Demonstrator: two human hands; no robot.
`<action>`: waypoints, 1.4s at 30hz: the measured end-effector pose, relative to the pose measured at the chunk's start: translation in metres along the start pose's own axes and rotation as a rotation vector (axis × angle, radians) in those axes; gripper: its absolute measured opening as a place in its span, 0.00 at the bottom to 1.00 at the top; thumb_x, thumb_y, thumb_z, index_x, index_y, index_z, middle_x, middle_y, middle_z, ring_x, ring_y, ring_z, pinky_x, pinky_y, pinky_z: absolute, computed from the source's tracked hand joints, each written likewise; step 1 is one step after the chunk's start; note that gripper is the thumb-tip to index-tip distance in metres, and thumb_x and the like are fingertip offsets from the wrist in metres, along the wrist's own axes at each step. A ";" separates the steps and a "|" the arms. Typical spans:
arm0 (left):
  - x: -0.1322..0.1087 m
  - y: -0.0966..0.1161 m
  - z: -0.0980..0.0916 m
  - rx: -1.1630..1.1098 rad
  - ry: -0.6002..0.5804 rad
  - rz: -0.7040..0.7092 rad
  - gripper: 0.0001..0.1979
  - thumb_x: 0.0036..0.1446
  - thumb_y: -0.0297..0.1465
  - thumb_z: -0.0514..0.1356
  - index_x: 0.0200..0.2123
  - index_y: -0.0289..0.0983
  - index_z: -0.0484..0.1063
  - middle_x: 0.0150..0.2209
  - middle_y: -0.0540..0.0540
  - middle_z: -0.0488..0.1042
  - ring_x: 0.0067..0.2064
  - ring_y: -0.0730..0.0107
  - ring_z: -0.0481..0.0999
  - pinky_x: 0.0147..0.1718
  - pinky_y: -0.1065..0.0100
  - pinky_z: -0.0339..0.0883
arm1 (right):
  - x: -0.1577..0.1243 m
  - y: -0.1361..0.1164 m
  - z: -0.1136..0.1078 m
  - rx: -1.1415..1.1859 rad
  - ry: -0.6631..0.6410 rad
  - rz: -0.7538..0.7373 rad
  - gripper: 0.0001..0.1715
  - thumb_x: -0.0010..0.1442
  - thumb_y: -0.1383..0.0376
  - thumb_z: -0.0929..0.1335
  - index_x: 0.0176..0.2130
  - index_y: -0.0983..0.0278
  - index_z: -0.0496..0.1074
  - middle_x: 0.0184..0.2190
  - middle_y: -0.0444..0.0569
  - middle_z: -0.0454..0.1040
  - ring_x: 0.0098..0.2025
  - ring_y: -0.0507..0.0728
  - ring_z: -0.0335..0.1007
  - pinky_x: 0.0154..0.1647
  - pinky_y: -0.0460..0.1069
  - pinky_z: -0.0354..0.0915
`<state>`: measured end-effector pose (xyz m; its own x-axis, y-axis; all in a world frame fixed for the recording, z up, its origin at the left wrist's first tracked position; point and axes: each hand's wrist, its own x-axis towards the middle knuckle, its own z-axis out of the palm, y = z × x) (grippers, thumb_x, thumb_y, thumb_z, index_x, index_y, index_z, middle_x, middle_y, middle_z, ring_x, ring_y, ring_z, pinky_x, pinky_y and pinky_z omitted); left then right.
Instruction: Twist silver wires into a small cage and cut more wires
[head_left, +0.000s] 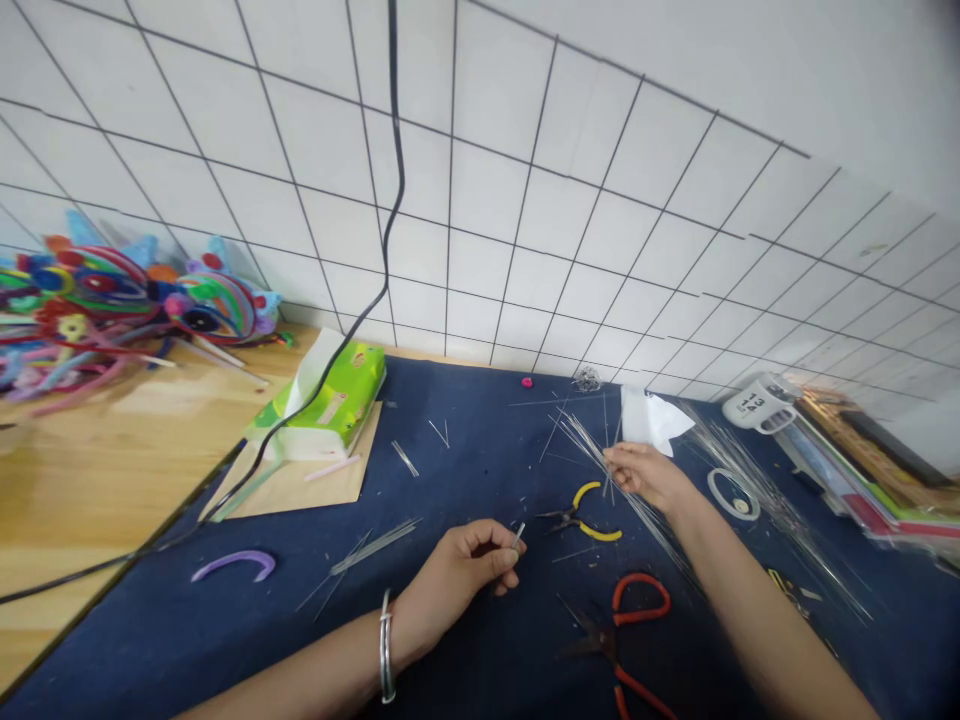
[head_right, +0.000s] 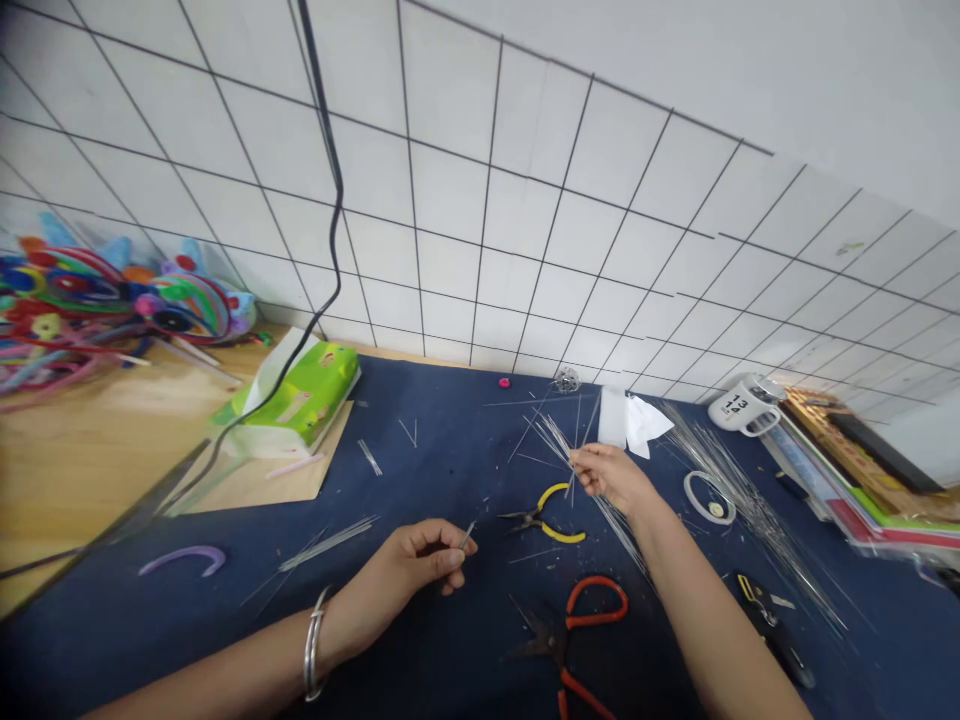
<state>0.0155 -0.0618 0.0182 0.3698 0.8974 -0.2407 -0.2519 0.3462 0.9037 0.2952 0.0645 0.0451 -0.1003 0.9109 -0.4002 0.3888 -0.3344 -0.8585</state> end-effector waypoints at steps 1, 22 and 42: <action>0.000 0.000 0.000 -0.003 0.001 -0.001 0.09 0.48 0.34 0.59 0.29 0.33 0.70 0.24 0.49 0.71 0.25 0.75 0.67 0.27 0.70 0.61 | -0.009 0.002 0.003 0.049 -0.018 0.003 0.18 0.46 0.54 0.69 0.28 0.67 0.66 0.20 0.44 0.67 0.17 0.45 0.60 0.15 0.41 0.57; -0.003 0.000 0.003 -0.046 0.030 0.025 0.09 0.46 0.33 0.61 0.28 0.33 0.70 0.23 0.50 0.70 0.24 0.75 0.67 0.26 0.71 0.61 | -0.048 -0.017 0.071 -0.117 0.345 -0.539 0.12 0.53 0.57 0.66 0.32 0.63 0.67 0.28 0.47 0.72 0.30 0.54 0.70 0.34 0.48 0.66; 0.003 -0.010 -0.004 -0.024 0.003 0.049 0.09 0.48 0.32 0.59 0.29 0.31 0.68 0.20 0.50 0.69 0.22 0.77 0.66 0.25 0.72 0.61 | 0.105 -0.053 0.045 -0.438 0.126 -0.118 0.02 0.45 0.69 0.68 0.22 0.67 0.71 0.10 0.43 0.67 0.13 0.49 0.64 0.15 0.41 0.60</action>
<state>0.0157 -0.0610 0.0071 0.3538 0.9143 -0.1973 -0.2913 0.3082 0.9056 0.2226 0.1672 0.0341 -0.0654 0.9680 -0.2423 0.7342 -0.1178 -0.6687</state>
